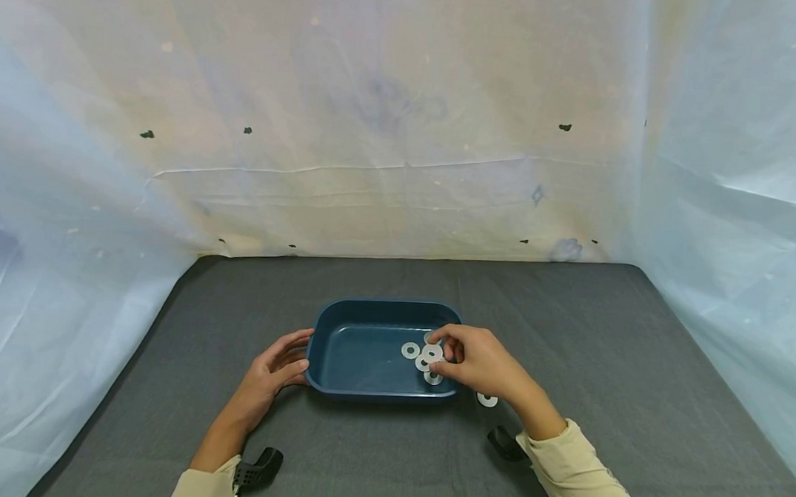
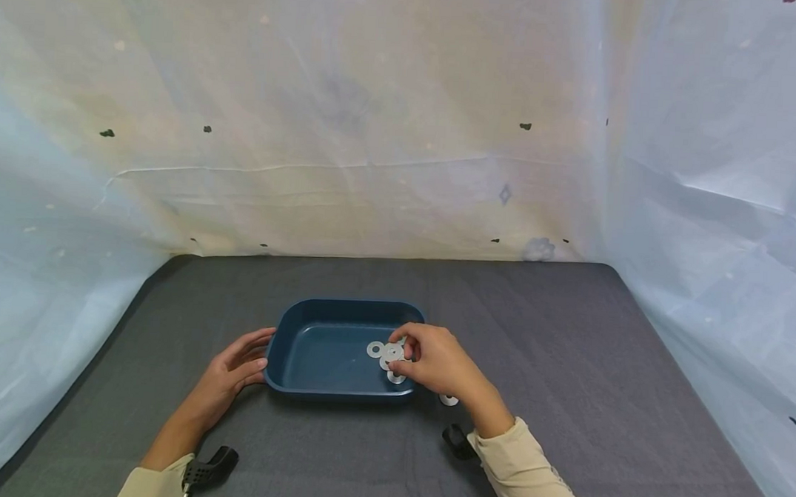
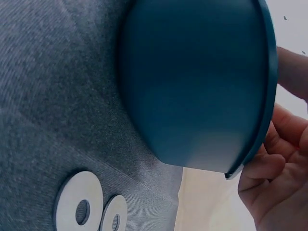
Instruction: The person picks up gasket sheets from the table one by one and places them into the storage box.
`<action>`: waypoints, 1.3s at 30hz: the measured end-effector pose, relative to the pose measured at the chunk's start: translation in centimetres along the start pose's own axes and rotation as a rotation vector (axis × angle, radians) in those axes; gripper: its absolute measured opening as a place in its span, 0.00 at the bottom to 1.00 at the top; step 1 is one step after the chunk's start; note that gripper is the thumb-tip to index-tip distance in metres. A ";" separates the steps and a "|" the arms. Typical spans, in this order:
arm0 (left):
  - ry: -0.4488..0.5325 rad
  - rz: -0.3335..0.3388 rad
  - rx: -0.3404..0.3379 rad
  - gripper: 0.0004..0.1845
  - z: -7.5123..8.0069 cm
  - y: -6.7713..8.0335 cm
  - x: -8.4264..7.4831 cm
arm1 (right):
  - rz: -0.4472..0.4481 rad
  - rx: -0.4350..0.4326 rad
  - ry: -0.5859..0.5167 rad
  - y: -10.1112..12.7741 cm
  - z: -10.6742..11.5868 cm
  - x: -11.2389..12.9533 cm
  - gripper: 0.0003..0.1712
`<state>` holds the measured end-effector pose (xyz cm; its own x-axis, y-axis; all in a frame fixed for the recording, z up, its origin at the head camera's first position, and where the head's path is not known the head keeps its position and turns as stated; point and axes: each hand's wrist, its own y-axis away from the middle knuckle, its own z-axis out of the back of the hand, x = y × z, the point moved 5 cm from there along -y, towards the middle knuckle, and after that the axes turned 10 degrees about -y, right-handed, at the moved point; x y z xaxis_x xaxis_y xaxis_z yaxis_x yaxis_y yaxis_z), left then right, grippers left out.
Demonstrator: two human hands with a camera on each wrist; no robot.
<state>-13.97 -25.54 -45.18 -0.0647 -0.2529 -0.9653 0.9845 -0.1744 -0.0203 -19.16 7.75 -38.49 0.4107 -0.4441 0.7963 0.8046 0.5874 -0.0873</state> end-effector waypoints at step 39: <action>0.007 -0.006 -0.012 0.28 0.1 0.0 0.1 | -0.013 -0.051 -0.135 1.7 0.4 -0.4 0.16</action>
<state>-14.02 -25.68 -45.22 -0.0696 -0.2454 -0.9669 0.9859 -0.1647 -0.0292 -18.16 9.18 -38.70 0.3411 -0.3549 0.8705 0.8318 0.5452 -0.1037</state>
